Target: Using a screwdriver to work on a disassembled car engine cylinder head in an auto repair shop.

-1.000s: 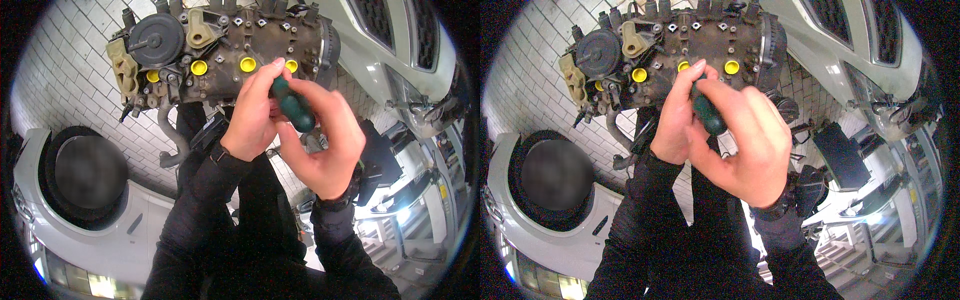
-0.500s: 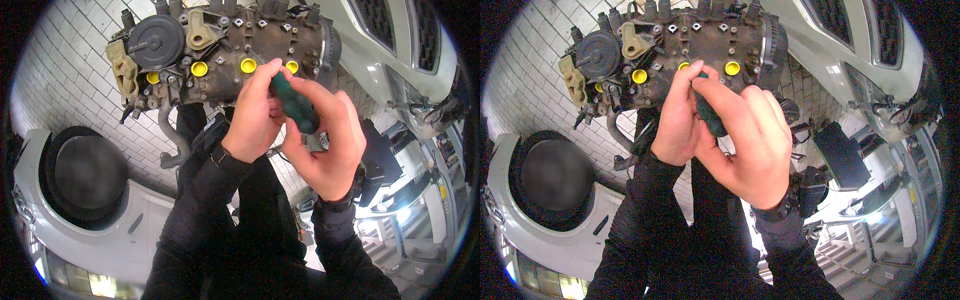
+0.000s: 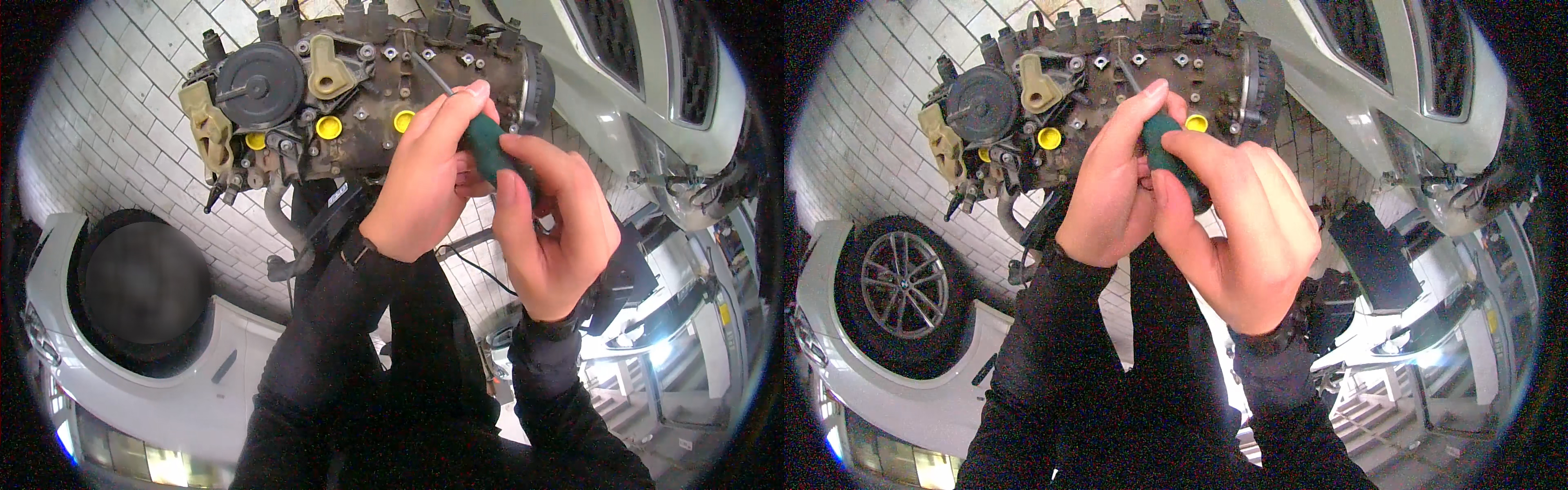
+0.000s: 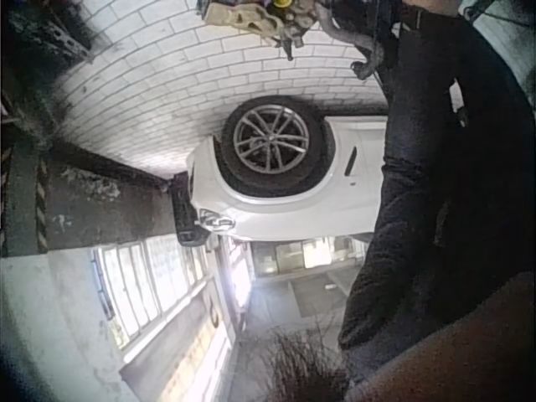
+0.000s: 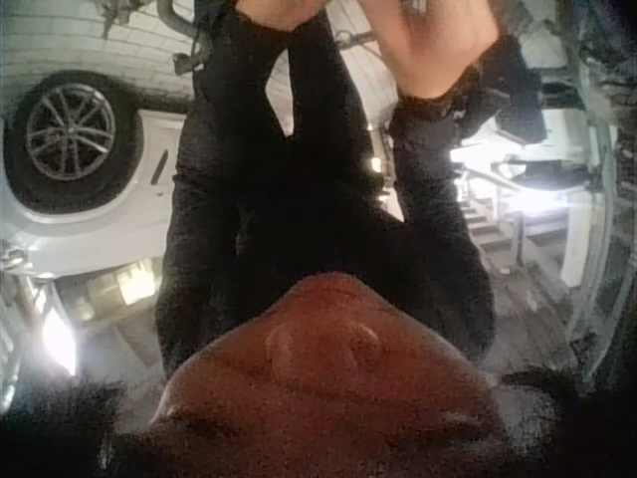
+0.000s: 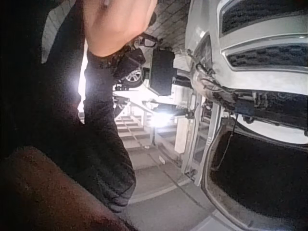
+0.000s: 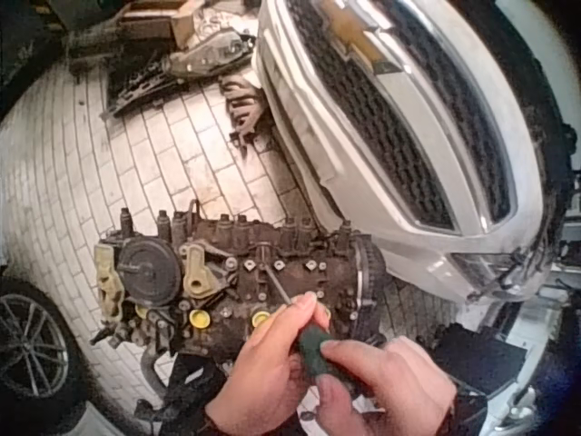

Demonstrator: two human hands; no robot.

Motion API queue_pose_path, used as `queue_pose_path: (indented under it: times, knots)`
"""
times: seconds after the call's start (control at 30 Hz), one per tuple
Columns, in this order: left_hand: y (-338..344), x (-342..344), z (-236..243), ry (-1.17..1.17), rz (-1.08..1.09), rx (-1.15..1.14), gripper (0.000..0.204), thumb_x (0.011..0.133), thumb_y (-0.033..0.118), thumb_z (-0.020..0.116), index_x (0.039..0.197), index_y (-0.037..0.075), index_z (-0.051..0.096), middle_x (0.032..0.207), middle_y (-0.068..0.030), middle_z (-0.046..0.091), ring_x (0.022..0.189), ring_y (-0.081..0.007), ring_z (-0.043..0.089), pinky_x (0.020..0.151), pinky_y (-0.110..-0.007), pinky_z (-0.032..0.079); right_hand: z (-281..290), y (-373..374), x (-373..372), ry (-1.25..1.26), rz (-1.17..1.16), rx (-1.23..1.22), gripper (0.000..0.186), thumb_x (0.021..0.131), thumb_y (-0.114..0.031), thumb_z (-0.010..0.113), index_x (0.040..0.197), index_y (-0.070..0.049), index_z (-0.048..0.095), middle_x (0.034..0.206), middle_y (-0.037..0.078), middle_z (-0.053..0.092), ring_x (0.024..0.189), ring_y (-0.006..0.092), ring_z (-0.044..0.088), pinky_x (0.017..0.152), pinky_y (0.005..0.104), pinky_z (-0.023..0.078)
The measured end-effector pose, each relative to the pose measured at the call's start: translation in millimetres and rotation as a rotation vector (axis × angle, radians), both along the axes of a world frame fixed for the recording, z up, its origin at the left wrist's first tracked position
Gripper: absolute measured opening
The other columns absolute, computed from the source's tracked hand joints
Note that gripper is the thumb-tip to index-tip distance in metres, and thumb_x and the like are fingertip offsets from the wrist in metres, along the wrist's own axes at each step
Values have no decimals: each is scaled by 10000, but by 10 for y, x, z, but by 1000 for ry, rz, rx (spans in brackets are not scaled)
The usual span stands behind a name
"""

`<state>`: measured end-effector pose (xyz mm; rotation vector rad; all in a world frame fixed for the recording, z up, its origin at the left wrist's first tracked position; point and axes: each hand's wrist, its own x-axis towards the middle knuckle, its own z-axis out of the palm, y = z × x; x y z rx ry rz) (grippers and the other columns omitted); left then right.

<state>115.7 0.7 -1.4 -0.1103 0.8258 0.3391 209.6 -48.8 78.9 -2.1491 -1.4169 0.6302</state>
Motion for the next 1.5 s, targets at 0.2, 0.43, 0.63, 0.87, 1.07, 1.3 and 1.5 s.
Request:
queue_pose_path:
  times: [0.2, 0.43, 0.63, 0.87, 1.07, 1.3, 1.5]
  knots:
    - [-50, -32, -110, -25, 18, -27, 249, 1014, 365, 544, 939, 129, 540, 710, 44, 495, 549, -36, 427, 494, -209, 304, -53, 29, 1, 4, 5, -36, 234, 766, 7, 756, 989, 2, 684, 839, 118, 674, 663, 269, 622, 601, 344, 489]
    - [-22, -1, -172, -49, 64, -70, 271, 1008, 366, 550, 892, 121, 558, 696, 46, 494, 528, -36, 408, 474, -217, 300, 35, 70, -4, 137, -132, -181, 237, 873, -42, 711, 1100, 7, 661, 855, 28, 670, 587, 36, 467, 513, 193, 344]
    - [-26, -8, -170, -1, 29, -59, 295, 1004, 399, 502, 909, 125, 557, 828, 12, 565, 783, -101, 570, 724, -250, 461, -21, 155, 23, 43, 44, -68, 346, 755, -20, 759, 1089, -3, 667, 950, 124, 708, 662, 273, 636, 606, 355, 504]
    - [-15, 43, -144, 38, 69, -48, 276, 991, 380, 561, 866, 134, 571, 721, 44, 532, 605, -49, 508, 540, -219, 389, 24, 90, -25, 131, -26, -143, 413, 720, -5, 754, 1121, -11, 654, 984, 85, 691, 635, 179, 538, 579, 287, 433]
    - [13, 24, -133, 88, 78, -62, 303, 986, 415, 552, 866, 137, 572, 708, 49, 519, 584, -53, 475, 519, -222, 344, -9, 121, -9, 70, 43, -88, 430, 785, -23, 749, 1193, -2, 617, 1019, 67, 707, 704, 61, 582, 588, 196, 441]
    - [22, 0, 21, 48, 30, -56, 274, 993, 397, 551, 898, 141, 567, 740, 43, 521, 595, -53, 497, 541, -225, 378, -6, -3, 27, 22, 134, 6, 417, 773, 1, 708, 1181, 13, 620, 1035, 105, 711, 699, 134, 616, 608, 226, 472]
    - [116, -143, 148, 70, 35, 54, 285, 1002, 391, 539, 891, 129, 545, 710, 61, 463, 538, -34, 402, 491, -205, 304, 61, 27, 90, 50, 297, 134, 363, 769, 52, 659, 1125, 96, 600, 981, 197, 699, 648, 182, 588, 574, 278, 454]
